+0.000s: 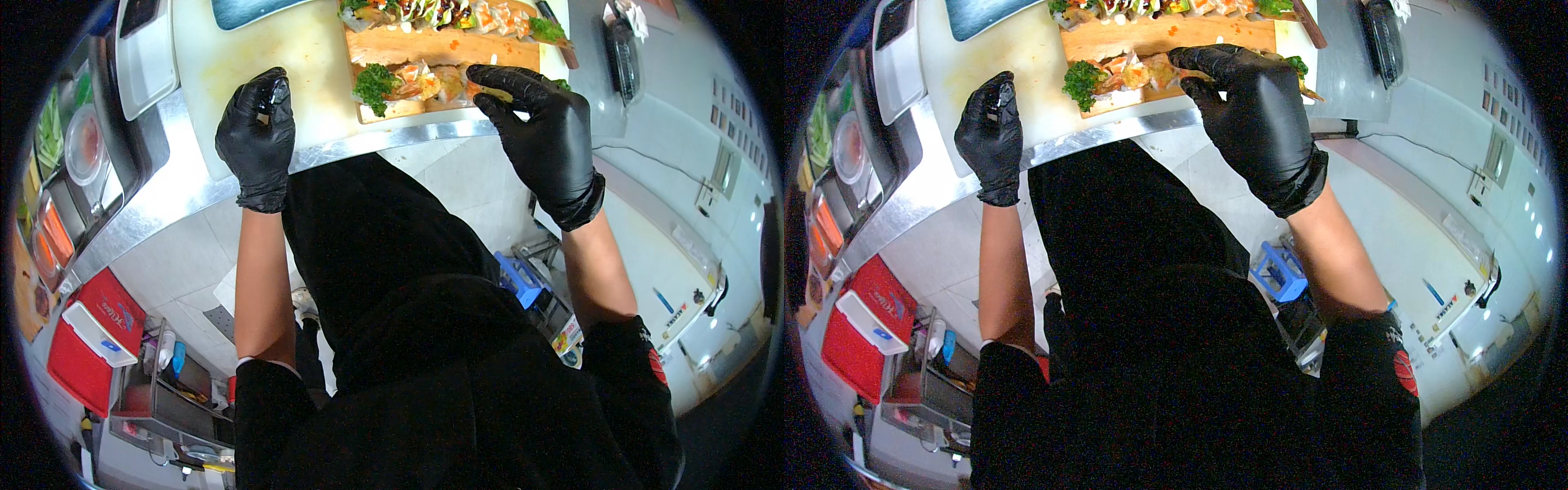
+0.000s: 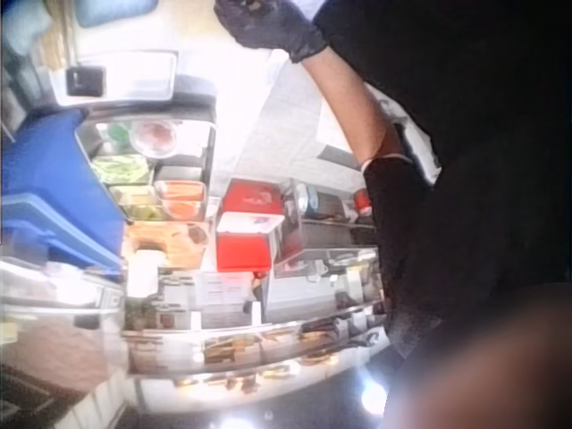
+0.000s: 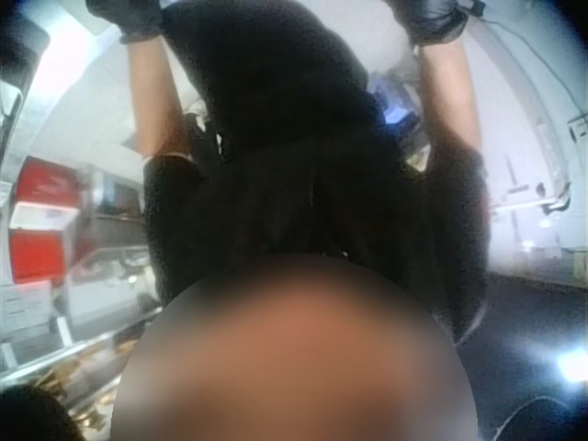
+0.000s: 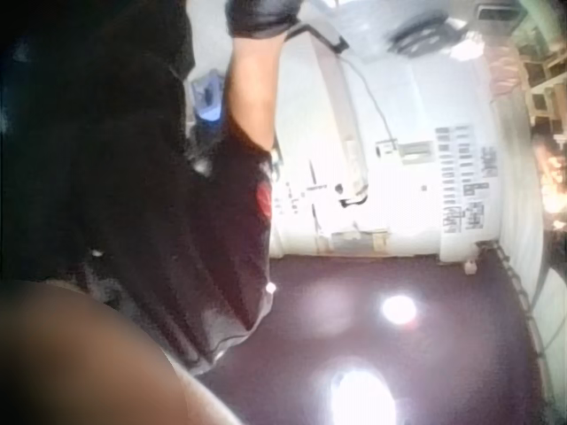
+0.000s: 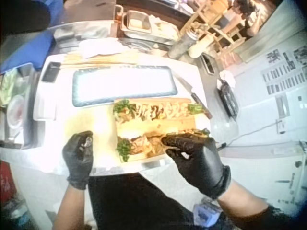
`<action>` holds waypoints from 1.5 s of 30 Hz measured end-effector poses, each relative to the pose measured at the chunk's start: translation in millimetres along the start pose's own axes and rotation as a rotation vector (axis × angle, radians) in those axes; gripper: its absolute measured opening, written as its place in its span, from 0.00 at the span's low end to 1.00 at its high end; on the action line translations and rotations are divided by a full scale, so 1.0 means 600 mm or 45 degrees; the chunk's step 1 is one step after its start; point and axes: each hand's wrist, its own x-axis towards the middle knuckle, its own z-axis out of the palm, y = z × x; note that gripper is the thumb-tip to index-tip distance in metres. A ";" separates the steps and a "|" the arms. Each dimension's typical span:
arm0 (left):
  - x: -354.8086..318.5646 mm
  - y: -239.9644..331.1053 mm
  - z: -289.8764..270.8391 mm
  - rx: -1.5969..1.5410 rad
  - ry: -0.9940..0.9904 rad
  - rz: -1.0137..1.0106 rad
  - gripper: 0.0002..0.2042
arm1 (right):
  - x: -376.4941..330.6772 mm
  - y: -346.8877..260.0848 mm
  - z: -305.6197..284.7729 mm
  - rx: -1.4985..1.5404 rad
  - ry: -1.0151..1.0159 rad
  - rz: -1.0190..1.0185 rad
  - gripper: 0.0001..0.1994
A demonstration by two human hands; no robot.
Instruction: The person assembles sushi rolls on a wooden board, placing them in a row and adding garnishes and sauces. They handle the sushi pieces by hand, arranging them carefully and applying toppings from nearby containers.
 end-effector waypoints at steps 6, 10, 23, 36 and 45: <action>-0.001 -0.003 0.001 0.005 0.015 0.012 0.07 | -0.001 0.007 -0.005 -0.019 -0.036 0.027 0.14; -0.001 -0.007 0.003 0.009 0.024 0.029 0.07 | -0.001 0.004 -0.004 -0.076 -0.033 0.076 0.15; 0.001 -0.003 0.003 0.039 0.002 0.027 0.06 | 0.004 0.013 0.003 -0.087 0.024 0.068 0.11; 0.004 -0.006 0.005 0.014 0.016 0.055 0.06 | -0.002 0.008 -0.007 -0.051 0.082 0.114 0.13; -0.002 -0.013 0.004 0.075 -0.011 0.032 0.05 | 0.060 0.046 -0.106 0.232 0.192 0.071 0.11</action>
